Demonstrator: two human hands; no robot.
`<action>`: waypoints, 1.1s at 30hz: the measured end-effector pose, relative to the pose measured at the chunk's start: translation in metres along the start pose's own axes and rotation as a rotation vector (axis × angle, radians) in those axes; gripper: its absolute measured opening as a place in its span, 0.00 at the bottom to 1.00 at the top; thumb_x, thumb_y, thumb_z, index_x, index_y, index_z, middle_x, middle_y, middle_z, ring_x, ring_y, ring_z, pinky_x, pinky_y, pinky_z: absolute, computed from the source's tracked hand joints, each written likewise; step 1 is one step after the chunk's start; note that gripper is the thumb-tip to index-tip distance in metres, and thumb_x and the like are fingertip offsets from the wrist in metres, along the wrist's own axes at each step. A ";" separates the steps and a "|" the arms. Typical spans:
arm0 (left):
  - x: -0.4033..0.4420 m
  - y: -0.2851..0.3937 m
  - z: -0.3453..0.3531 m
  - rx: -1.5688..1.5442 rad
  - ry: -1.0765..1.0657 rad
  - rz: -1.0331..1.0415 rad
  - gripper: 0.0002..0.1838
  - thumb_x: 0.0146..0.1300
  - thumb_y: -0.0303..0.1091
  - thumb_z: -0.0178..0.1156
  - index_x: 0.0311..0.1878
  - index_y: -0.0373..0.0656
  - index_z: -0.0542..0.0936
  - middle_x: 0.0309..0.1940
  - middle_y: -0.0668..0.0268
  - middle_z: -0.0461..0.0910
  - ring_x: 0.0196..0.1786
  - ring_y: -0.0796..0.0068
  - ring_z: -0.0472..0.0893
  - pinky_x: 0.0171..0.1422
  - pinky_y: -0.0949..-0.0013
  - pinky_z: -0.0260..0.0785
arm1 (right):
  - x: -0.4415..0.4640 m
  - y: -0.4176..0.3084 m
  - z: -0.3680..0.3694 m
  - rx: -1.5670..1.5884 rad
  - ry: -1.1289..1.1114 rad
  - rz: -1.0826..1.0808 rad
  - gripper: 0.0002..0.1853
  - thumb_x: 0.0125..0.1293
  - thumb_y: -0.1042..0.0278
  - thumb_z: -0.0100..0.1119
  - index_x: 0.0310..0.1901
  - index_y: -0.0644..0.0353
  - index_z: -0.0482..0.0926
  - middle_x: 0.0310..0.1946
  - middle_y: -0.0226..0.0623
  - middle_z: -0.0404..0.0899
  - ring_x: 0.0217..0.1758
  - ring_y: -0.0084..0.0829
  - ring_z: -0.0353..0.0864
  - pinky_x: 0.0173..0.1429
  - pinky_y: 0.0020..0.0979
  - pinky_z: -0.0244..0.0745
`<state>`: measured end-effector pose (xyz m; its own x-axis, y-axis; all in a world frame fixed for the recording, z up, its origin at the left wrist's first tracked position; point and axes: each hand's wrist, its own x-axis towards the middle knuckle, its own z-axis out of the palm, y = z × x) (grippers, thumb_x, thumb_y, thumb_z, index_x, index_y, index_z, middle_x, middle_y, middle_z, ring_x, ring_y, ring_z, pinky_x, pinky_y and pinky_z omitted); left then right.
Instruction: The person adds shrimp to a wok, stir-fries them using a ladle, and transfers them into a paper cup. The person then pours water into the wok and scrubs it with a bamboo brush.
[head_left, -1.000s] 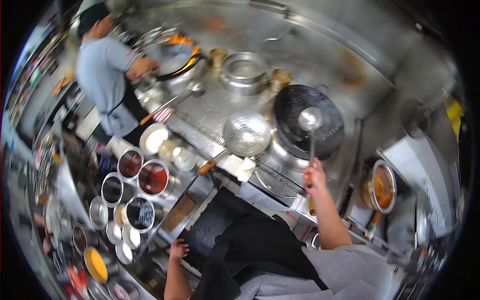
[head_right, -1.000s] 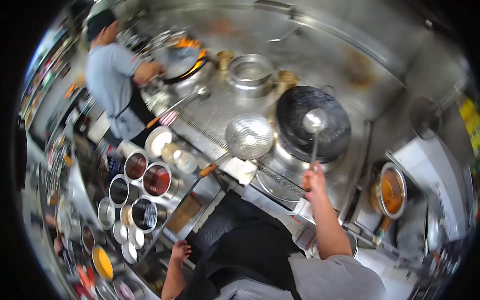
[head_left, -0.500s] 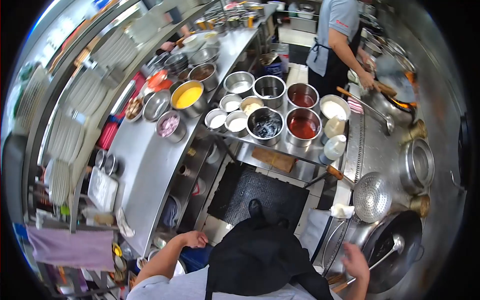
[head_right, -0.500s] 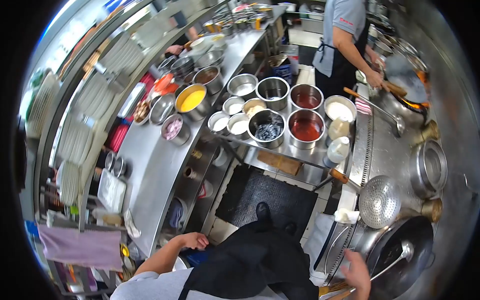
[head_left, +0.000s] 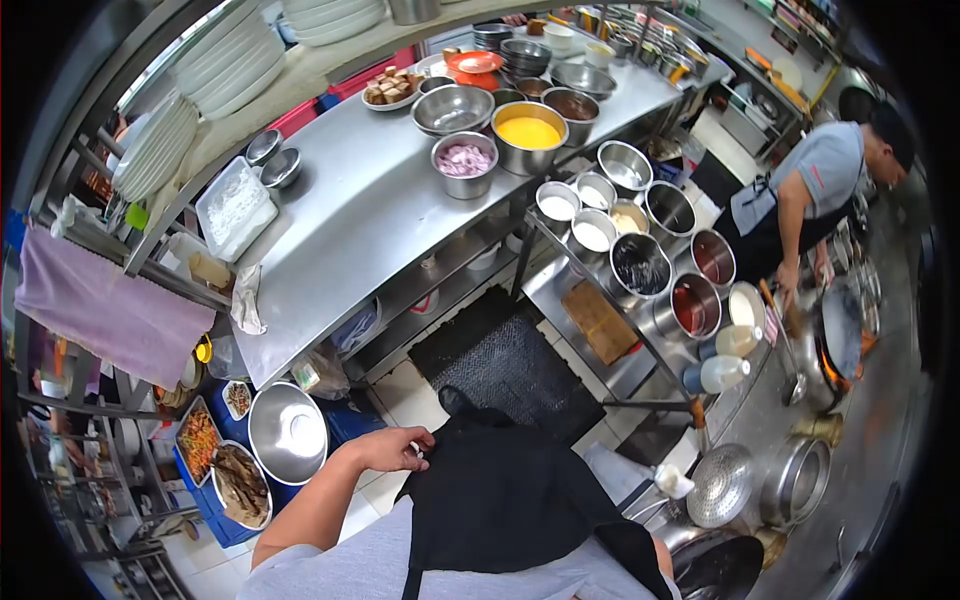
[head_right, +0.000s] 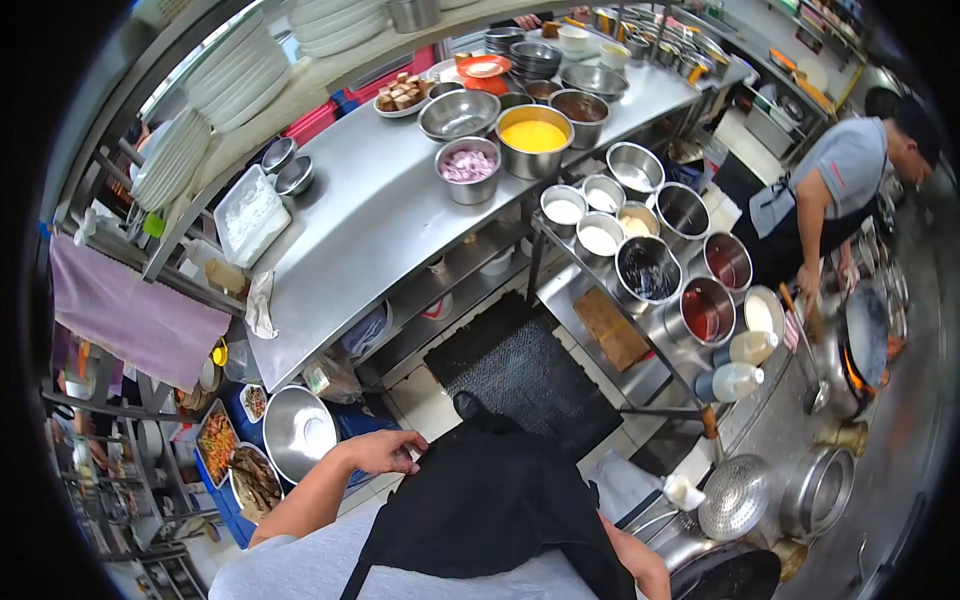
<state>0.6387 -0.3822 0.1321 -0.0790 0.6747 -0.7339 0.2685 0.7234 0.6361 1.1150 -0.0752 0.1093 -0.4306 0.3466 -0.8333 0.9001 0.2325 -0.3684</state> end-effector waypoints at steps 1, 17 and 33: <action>0.001 -0.006 -0.008 0.006 0.009 0.002 0.27 0.62 0.39 0.66 0.62 0.43 0.71 0.51 0.60 0.80 0.48 0.67 0.82 0.53 0.67 0.73 | 0.001 0.005 -0.005 0.000 0.038 0.047 0.42 0.59 0.68 0.60 0.74 0.57 0.50 0.54 0.50 0.75 0.56 0.43 0.77 0.56 0.34 0.72; 0.035 -0.124 -0.133 -0.051 0.534 0.091 0.26 0.61 0.42 0.62 0.60 0.42 0.70 0.50 0.52 0.80 0.54 0.51 0.80 0.57 0.55 0.71 | 0.236 -0.186 -0.043 -0.222 0.071 0.050 0.33 0.57 0.76 0.54 0.67 0.59 0.62 0.51 0.48 0.77 0.49 0.40 0.80 0.46 0.35 0.77; 0.051 -0.135 -0.062 -0.199 0.682 0.031 0.22 0.64 0.43 0.60 0.58 0.43 0.71 0.41 0.54 0.83 0.48 0.52 0.81 0.51 0.54 0.73 | 0.478 -0.508 -0.025 -0.241 -0.223 -0.842 0.28 0.58 0.77 0.52 0.64 0.57 0.68 0.26 0.36 0.79 0.24 0.27 0.78 0.22 0.31 0.74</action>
<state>0.5392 -0.4362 0.0232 -0.6747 0.5898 -0.4438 0.1049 0.6718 0.7333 0.4505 -0.0052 -0.0915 -0.8953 -0.2026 -0.3967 0.2436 0.5229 -0.8169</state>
